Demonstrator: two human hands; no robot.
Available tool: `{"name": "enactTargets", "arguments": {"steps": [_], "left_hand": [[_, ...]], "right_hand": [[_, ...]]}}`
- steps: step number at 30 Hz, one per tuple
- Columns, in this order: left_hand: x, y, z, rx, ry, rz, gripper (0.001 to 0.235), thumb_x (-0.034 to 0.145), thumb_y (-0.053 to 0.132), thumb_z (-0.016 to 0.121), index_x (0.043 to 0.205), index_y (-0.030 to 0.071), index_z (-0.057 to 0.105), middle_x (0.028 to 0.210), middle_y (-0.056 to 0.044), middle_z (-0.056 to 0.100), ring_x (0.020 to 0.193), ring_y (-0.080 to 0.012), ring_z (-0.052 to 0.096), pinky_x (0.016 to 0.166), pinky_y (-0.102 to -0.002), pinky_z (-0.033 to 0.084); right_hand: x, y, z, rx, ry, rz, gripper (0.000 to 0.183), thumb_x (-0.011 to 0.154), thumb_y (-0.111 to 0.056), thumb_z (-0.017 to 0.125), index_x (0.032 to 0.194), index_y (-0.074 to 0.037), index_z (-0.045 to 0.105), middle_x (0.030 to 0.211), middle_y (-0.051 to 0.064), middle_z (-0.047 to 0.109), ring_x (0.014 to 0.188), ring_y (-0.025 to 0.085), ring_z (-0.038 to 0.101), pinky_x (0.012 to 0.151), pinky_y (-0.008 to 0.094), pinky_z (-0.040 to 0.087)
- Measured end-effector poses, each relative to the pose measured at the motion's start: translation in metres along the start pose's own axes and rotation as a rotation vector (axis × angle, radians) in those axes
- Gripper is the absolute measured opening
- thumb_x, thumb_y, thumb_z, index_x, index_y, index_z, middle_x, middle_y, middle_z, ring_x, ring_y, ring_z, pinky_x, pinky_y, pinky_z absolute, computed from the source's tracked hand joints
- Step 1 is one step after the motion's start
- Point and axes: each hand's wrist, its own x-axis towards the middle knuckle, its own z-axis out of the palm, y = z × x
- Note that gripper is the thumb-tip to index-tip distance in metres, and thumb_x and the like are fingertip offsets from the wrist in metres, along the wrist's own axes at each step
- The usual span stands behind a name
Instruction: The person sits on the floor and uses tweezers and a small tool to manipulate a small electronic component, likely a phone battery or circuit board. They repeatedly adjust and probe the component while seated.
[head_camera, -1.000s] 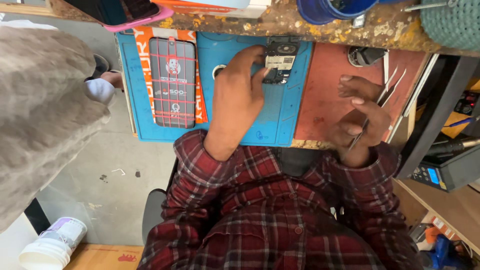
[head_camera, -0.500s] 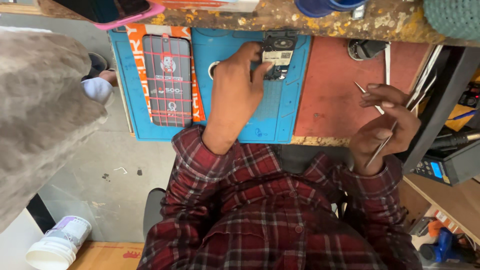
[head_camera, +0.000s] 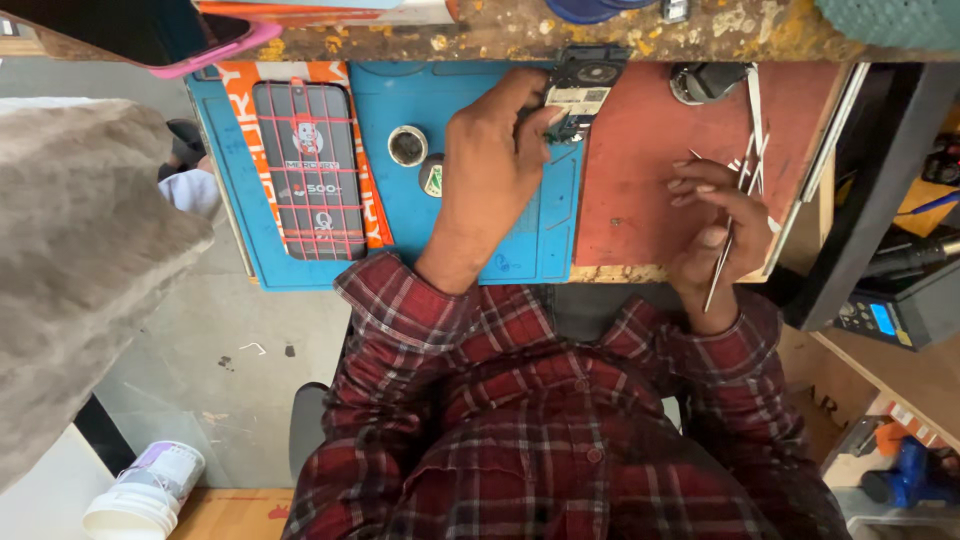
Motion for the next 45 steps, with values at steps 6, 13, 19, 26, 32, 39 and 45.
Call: {"name": "enactTargets", "arguments": {"steps": [6,13,19,26,32,39,45], "left_hand": [[-0.003,-0.005,0.005,0.058,0.016,0.113,0.024,0.094,0.001,0.075,0.113,0.001,0.060,0.091,-0.014,0.072,0.075,-0.0260,0.075,0.062,-0.036,0.055],[-0.006,-0.004,0.003,0.093,0.020,0.032,0.029,0.092,0.006,0.078,0.116,0.001,0.061,0.102,-0.016,0.075,0.070,-0.0257,0.075,0.060,-0.036,0.056],[-0.004,-0.001,0.001,0.119,0.006,0.074,0.023,0.093,0.004,0.077,0.112,0.000,0.064,0.097,-0.017,0.073,0.074,-0.0283,0.072,0.064,-0.038,0.054],[-0.004,-0.009,0.004,0.135,0.011,0.075,0.017,0.093,0.002,0.078,0.103,-0.002,0.065,0.089,-0.017,0.071,0.072,-0.0316,0.069,0.063,-0.039,0.051],[-0.001,-0.008,0.004,0.096,-0.002,0.056,0.023,0.092,0.005,0.079,0.110,-0.001,0.065,0.096,-0.015,0.073,0.072,-0.0251,0.073,0.062,-0.036,0.054],[-0.027,0.033,-0.020,0.142,0.090,0.083,0.035,0.102,0.005,0.073,0.134,0.002,0.059,0.114,-0.010,0.071,0.075,-0.0168,0.072,0.064,-0.030,0.054],[-0.064,0.063,-0.040,0.241,-0.119,0.008,0.029,0.099,0.009,0.076,0.126,0.007,0.065,0.098,-0.007,0.071,0.069,-0.0161,0.068,0.061,-0.032,0.053]], "right_hand": [[0.001,-0.004,0.000,-0.015,-0.035,0.022,0.051,0.117,-0.047,0.041,0.124,0.002,0.049,0.123,0.031,0.066,0.093,0.029,0.069,0.079,0.034,0.058],[0.002,-0.001,0.002,-0.004,-0.002,0.042,0.050,0.117,-0.047,0.042,0.122,0.003,0.049,0.122,0.030,0.067,0.093,0.027,0.070,0.077,0.032,0.059],[0.002,-0.001,0.001,0.035,0.000,0.055,0.050,0.118,-0.047,0.044,0.123,0.003,0.046,0.123,0.030,0.066,0.094,0.027,0.069,0.078,0.032,0.060],[0.003,-0.002,0.001,0.040,-0.004,0.063,0.050,0.118,-0.047,0.044,0.123,0.003,0.047,0.123,0.029,0.066,0.094,0.027,0.070,0.079,0.032,0.060],[0.001,-0.001,-0.001,0.016,-0.010,0.067,0.050,0.118,-0.047,0.043,0.123,0.002,0.048,0.122,0.029,0.067,0.094,0.026,0.070,0.079,0.033,0.060],[-0.011,0.016,-0.007,0.158,0.104,0.123,0.072,0.109,-0.068,0.035,0.143,-0.007,0.050,0.106,0.019,0.070,0.085,0.022,0.067,0.071,0.031,0.057],[-0.006,0.019,-0.013,0.183,0.090,0.049,0.077,0.105,-0.070,0.041,0.137,-0.006,0.072,0.111,0.011,0.061,0.084,0.017,0.064,0.070,0.029,0.058]]}}
